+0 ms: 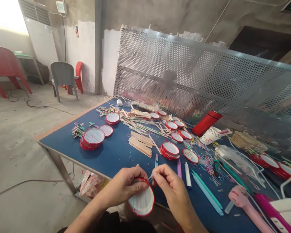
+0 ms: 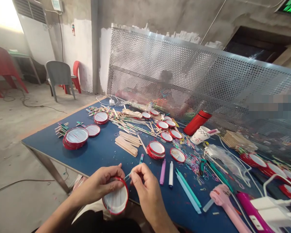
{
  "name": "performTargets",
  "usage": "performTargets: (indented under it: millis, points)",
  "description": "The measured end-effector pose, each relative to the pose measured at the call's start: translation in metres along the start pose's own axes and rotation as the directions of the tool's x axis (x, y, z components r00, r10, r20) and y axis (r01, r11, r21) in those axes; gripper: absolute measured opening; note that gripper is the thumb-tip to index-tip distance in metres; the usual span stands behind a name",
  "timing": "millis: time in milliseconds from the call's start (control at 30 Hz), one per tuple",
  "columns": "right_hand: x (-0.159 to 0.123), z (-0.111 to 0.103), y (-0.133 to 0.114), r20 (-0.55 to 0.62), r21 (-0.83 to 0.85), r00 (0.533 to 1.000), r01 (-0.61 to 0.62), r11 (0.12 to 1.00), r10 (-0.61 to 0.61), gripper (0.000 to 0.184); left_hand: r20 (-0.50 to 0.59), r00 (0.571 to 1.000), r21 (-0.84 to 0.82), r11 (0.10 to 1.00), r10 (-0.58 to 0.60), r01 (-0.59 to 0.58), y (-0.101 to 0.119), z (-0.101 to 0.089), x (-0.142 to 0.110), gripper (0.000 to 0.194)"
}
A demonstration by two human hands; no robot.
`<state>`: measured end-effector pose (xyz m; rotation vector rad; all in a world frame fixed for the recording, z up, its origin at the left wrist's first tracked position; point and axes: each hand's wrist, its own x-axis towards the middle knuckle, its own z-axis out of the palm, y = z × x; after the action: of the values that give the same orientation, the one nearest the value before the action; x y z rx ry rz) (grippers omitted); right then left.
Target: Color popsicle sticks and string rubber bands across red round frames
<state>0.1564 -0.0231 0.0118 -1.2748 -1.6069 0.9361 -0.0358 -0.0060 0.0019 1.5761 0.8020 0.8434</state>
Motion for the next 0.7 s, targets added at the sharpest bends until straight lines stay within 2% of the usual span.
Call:
performTargets:
  millis: [67,133,200,267,333,500,600,700]
  points:
    - [0.0,0.004,0.001,-0.041,0.219,0.998,-0.041,0.975,0.052,0.025,0.02,1.0,0.044,0.999,-0.019,0.018,0.002,-0.001,0.0,0.02]
    - [-0.001,0.007,0.001,-0.078,0.329,0.995,-0.036,0.943,0.065,0.026,0.028,0.999,0.062,0.997,-0.045,0.043,0.004,-0.001,0.0,0.021]
    - [-0.005,0.008,0.0,-0.11,0.266,0.994,0.009,0.964,0.021,0.026,0.013,0.998,0.054,0.997,-0.056,0.055,0.005,0.0,0.001,0.021]
    - [-0.011,0.007,-0.003,-0.132,0.1,0.988,0.097,0.99,-0.083,0.024,-0.027,0.998,0.019,0.998,-0.058,0.059,0.004,0.002,0.001,0.021]
    - [-0.02,0.006,-0.005,-0.15,-0.034,0.975,0.161,0.986,-0.165,0.021,-0.066,0.996,-0.041,0.997,-0.067,0.064,0.002,0.004,0.001,0.023]
    - [-0.043,0.014,0.001,-0.202,-0.191,0.942,0.232,0.954,-0.269,0.019,-0.146,0.983,-0.145,0.985,-0.115,0.094,-0.002,0.009,0.002,0.033]
    - [-0.057,0.023,0.011,-0.223,-0.255,0.94,0.201,0.946,-0.26,0.021,-0.186,0.975,-0.134,0.986,-0.122,0.098,-0.001,0.012,0.003,0.033]
    - [-0.066,0.031,0.02,-0.268,-0.209,0.946,0.126,0.97,-0.181,0.023,-0.212,0.971,-0.108,0.99,-0.111,0.09,-0.001,0.014,0.003,0.03]
